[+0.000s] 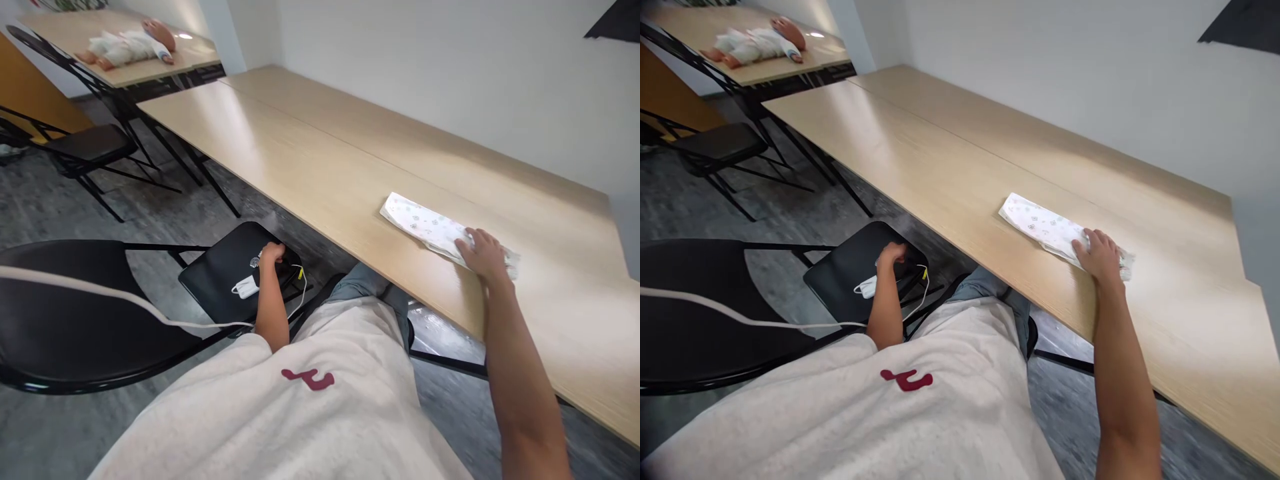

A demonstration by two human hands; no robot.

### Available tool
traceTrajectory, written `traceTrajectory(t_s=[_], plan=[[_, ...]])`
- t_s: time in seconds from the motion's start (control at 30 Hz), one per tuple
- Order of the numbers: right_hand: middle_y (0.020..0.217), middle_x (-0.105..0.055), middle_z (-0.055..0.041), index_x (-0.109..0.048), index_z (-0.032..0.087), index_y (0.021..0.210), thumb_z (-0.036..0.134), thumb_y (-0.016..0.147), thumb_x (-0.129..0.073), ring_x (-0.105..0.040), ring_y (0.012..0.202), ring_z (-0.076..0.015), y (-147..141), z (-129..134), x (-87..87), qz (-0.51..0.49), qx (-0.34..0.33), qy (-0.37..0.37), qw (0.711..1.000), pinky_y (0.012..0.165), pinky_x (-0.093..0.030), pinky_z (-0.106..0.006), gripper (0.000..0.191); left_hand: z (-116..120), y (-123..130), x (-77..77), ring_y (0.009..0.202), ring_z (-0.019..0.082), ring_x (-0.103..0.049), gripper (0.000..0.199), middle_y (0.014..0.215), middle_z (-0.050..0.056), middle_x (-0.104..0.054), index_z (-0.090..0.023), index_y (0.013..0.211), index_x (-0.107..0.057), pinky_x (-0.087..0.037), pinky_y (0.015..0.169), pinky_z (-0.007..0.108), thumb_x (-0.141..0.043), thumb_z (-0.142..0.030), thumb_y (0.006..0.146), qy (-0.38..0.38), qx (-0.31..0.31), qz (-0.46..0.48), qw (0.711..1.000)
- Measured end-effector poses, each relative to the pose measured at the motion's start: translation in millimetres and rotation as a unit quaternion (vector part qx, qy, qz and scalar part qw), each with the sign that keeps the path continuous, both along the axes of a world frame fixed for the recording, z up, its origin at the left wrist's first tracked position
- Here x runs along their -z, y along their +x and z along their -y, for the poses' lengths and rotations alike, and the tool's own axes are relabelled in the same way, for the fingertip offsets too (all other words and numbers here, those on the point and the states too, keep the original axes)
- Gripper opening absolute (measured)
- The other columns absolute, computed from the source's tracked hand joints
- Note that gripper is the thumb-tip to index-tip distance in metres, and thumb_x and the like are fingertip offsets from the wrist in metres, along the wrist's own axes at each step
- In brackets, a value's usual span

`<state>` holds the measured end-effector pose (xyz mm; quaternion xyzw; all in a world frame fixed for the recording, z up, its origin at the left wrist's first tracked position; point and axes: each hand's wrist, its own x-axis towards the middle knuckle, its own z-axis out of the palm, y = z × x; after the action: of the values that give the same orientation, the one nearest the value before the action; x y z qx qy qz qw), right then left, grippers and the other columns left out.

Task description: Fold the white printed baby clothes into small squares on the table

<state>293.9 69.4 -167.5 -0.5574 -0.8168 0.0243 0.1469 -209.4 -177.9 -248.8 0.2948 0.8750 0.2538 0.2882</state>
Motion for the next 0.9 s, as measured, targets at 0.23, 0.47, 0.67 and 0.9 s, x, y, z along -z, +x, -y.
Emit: traceTrajectory(t_s=[0.23,0.47,0.67,0.9], plan=[[0.154,-0.05,-0.0152,-0.056,0.022,0.139,0.056,0.098,-0.039,-0.044,0.141,-0.0386,-2.1,-1.3,-6.2,0.048,0.029,-0.004,0.998,0.118,-0.033,-0.054,0.056,-52.5,98.5,-137.0,0.085,0.024,-0.071,0.038,0.082,0.008,-0.073,-0.018,0.086,-0.073,-0.056,0.082,0.034,-0.065,-0.054,0.093,0.272,0.462,0.141,0.832],[0.152,-0.051,-0.017,-0.053,0.021,0.141,0.051,0.098,-0.04,-0.044,0.141,-0.0372,-0.2,-3.1,-7.2,0.053,0.012,0.0,0.999,0.118,-0.034,-0.053,0.054,-198.4,284.0,-157.0,0.133,0.028,-0.057,0.038,0.148,0.017,-0.057,-0.014,0.135,-0.063,-0.046,0.112,0.038,-0.048,-0.027,0.102,0.265,0.604,-0.085,0.747],[0.155,-0.048,-0.0175,-0.055,0.018,0.143,0.054,0.098,-0.04,-0.044,0.141,-0.0376,-2.0,-3.7,-6.3,0.055,0.026,-0.016,0.998,0.119,-0.032,-0.052,0.059,-252.7,303.2,-88.2,0.157,0.033,-0.026,0.057,0.165,0.015,-0.036,-0.016,0.155,-0.046,-0.016,0.129,0.055,-0.045,-0.038,0.102,0.199,0.52,-0.246,0.793],[0.162,-0.037,-0.018,-0.053,0.021,0.145,0.059,0.098,-0.041,-0.037,0.145,-0.0377,-1.9,-3.8,-6.4,0.043,0.053,-0.035,0.997,0.12,-0.024,-0.055,0.062,-265.5,302.0,-73.3,0.157,0.037,-0.021,0.059,0.166,0.01,-0.036,-0.022,0.154,-0.05,-0.008,0.129,0.062,-0.046,-0.044,0.099,0.206,0.487,-0.231,0.817]])
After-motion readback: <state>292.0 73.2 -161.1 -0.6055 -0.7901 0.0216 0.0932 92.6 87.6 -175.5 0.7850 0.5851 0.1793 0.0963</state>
